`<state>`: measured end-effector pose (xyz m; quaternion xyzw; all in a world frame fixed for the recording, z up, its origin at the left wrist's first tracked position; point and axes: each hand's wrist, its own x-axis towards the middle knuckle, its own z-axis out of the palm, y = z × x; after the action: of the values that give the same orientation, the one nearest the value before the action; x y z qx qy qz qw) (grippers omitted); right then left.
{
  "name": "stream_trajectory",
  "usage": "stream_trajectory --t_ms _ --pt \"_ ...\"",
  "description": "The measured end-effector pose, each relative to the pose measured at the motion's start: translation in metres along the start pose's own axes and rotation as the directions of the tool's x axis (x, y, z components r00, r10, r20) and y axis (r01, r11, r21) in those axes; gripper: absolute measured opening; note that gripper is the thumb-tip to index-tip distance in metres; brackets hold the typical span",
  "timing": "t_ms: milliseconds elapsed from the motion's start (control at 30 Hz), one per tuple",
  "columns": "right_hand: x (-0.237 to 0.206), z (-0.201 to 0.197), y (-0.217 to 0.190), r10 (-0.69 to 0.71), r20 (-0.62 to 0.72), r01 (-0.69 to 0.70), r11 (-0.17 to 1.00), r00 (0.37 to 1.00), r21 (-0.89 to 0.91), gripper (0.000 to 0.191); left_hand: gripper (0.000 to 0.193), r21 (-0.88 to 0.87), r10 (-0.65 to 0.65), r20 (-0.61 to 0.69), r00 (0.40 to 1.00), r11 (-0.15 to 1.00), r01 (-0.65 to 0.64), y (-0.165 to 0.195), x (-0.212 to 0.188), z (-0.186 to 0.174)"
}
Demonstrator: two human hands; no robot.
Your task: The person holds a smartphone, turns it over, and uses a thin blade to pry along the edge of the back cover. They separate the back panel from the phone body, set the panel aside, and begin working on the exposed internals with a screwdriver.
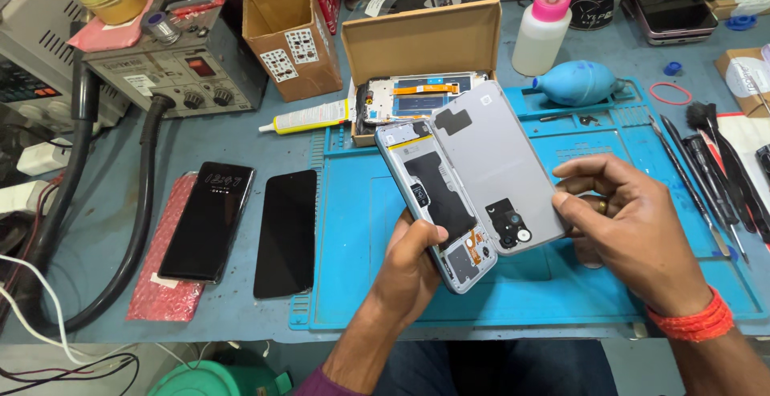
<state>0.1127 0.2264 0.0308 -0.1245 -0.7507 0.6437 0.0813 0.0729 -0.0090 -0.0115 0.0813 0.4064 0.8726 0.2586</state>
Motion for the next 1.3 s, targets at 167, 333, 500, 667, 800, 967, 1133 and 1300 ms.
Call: stream_trajectory --t_ms 167,333,500,667,800,967,1133,1300 --pt "-0.003 0.001 0.002 -0.028 0.008 0.028 1.0 1.0 -0.006 0.023 0.051 -0.012 -0.058 -0.064 0.996 0.998 0.057 -0.004 -0.002 -0.002" --pt "-0.004 0.002 0.007 -0.007 -0.006 0.006 0.997 1.0 -0.081 0.023 0.036 -0.156 -0.105 -0.175 0.979 0.985 0.078 -0.016 -0.001 -0.008" --pt "-0.003 0.003 0.014 -0.048 0.036 0.051 0.996 0.998 -0.076 0.025 0.034 -0.234 -0.103 -0.12 0.987 0.97 0.073 -0.025 0.0 -0.015" --pt "-0.002 0.001 0.019 -0.019 0.062 0.023 0.998 0.998 -0.065 0.025 0.04 -0.263 -0.087 -0.112 0.99 0.963 0.055 -0.025 -0.002 -0.013" --pt "-0.002 0.001 0.022 -0.011 0.073 0.015 0.999 0.997 -0.044 0.024 0.046 -0.286 -0.088 -0.095 0.992 0.956 0.057 -0.022 -0.004 -0.009" --pt "-0.002 0.0 0.023 0.011 0.068 -0.009 0.999 0.998 -0.032 0.024 0.048 -0.31 -0.061 -0.072 0.996 0.95 0.036 -0.022 -0.004 -0.008" --pt "-0.002 0.0 0.024 0.013 0.078 -0.013 1.0 0.997 -0.002 0.024 0.05 -0.318 -0.043 -0.05 0.998 0.948 0.025 -0.022 -0.004 -0.008" --pt "-0.002 -0.001 0.025 0.033 0.088 -0.035 0.999 0.996 0.021 0.024 0.051 -0.325 -0.065 -0.057 0.996 0.945 0.043 -0.023 -0.005 -0.011"
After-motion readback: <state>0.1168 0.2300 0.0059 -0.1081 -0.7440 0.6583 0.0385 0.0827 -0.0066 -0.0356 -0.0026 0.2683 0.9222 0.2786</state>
